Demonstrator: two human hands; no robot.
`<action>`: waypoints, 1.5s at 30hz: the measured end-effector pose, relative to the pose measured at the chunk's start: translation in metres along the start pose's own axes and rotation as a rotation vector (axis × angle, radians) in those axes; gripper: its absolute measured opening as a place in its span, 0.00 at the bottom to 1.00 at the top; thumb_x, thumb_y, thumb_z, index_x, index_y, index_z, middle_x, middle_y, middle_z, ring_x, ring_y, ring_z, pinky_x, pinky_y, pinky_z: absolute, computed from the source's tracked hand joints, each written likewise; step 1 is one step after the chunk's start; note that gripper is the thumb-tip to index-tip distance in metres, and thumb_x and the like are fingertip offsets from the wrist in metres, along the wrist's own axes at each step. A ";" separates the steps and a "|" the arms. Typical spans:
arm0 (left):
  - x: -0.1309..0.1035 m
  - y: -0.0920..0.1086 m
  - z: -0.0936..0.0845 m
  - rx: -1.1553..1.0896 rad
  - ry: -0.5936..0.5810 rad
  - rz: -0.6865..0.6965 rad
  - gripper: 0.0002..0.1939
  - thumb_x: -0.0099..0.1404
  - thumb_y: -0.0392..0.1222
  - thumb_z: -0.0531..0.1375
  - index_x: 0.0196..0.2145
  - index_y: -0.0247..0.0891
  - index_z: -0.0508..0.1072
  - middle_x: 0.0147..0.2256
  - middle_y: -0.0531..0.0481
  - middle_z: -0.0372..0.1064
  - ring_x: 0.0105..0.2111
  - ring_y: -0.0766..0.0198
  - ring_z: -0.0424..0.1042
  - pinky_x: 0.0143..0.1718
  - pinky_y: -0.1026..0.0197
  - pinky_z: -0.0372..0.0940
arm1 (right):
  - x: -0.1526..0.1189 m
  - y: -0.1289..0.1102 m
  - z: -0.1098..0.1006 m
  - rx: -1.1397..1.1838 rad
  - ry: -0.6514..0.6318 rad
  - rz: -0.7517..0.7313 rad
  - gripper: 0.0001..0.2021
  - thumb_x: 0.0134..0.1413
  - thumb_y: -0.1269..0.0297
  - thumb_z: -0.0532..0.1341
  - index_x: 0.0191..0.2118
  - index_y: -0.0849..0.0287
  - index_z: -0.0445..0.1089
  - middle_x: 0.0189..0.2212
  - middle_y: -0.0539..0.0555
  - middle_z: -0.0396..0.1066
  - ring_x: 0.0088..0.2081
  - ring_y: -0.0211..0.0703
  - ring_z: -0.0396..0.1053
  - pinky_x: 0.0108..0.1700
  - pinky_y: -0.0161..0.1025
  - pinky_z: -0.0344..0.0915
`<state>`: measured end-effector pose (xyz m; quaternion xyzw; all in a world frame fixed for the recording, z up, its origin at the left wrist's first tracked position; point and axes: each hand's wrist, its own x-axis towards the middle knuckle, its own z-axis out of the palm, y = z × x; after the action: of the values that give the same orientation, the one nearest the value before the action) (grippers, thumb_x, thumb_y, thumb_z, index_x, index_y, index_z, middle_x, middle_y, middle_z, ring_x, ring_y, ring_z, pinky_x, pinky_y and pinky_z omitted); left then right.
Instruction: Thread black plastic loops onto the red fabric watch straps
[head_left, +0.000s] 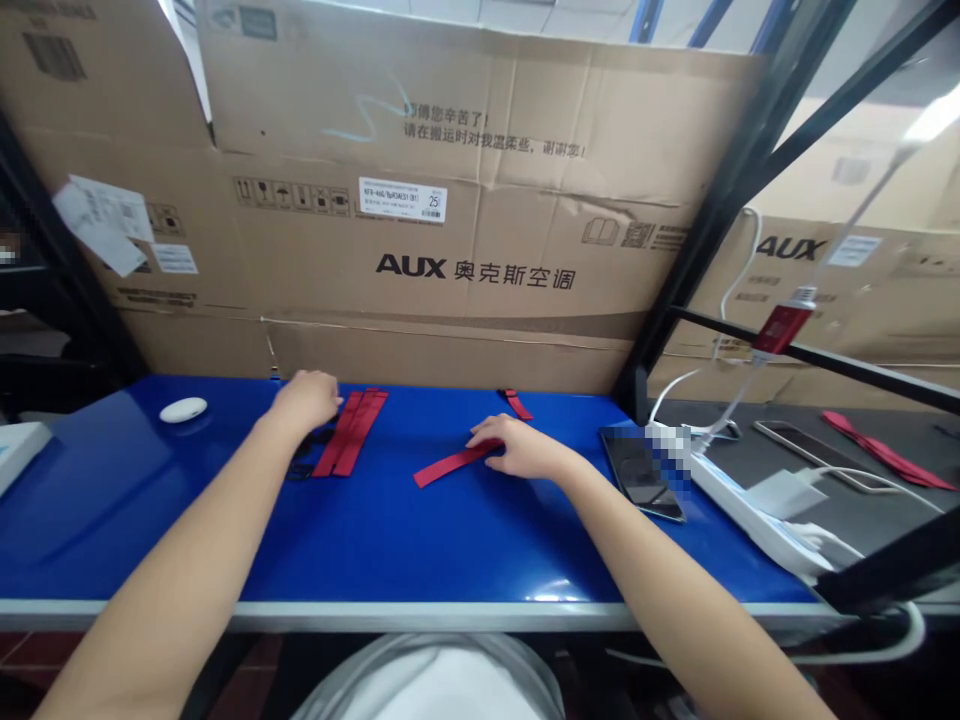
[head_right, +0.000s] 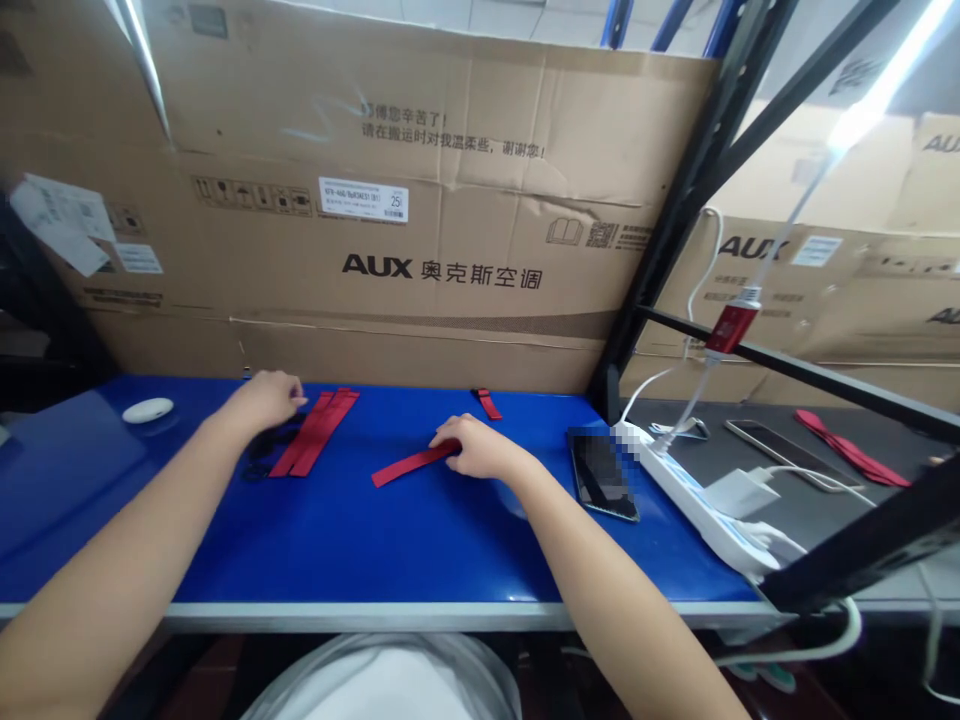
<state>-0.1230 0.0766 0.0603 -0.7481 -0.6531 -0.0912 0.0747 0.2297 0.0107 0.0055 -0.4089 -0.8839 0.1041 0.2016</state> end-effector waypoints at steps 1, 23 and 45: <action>0.004 -0.016 -0.001 0.010 -0.042 -0.072 0.06 0.55 0.42 0.63 0.27 0.37 0.77 0.31 0.41 0.76 0.38 0.50 0.74 0.40 0.59 0.63 | 0.001 -0.004 0.002 0.046 -0.007 -0.018 0.21 0.45 0.74 0.66 0.48 0.54 0.75 0.50 0.56 0.71 0.54 0.51 0.65 0.58 0.47 0.59; 0.013 -0.066 0.019 -0.289 -0.371 -0.287 0.16 0.42 0.44 0.71 0.26 0.37 0.72 0.21 0.53 0.70 0.22 0.62 0.71 0.26 0.65 0.61 | 0.018 -0.019 0.037 0.349 0.119 0.043 0.07 0.50 0.65 0.66 0.32 0.58 0.68 0.39 0.54 0.70 0.43 0.45 0.66 0.51 0.47 0.60; -0.044 0.108 0.035 -1.689 -0.485 0.057 0.12 0.55 0.37 0.70 0.35 0.31 0.74 0.31 0.47 0.74 0.32 0.62 0.77 0.42 0.58 0.72 | 0.023 -0.030 0.033 0.937 0.291 0.253 0.15 0.47 0.55 0.66 0.30 0.58 0.62 0.24 0.48 0.69 0.26 0.37 0.67 0.32 0.38 0.64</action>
<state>-0.0204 0.0279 0.0166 -0.5681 -0.3460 -0.3806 -0.6424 0.1815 0.0087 -0.0076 -0.3888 -0.6486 0.4551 0.4702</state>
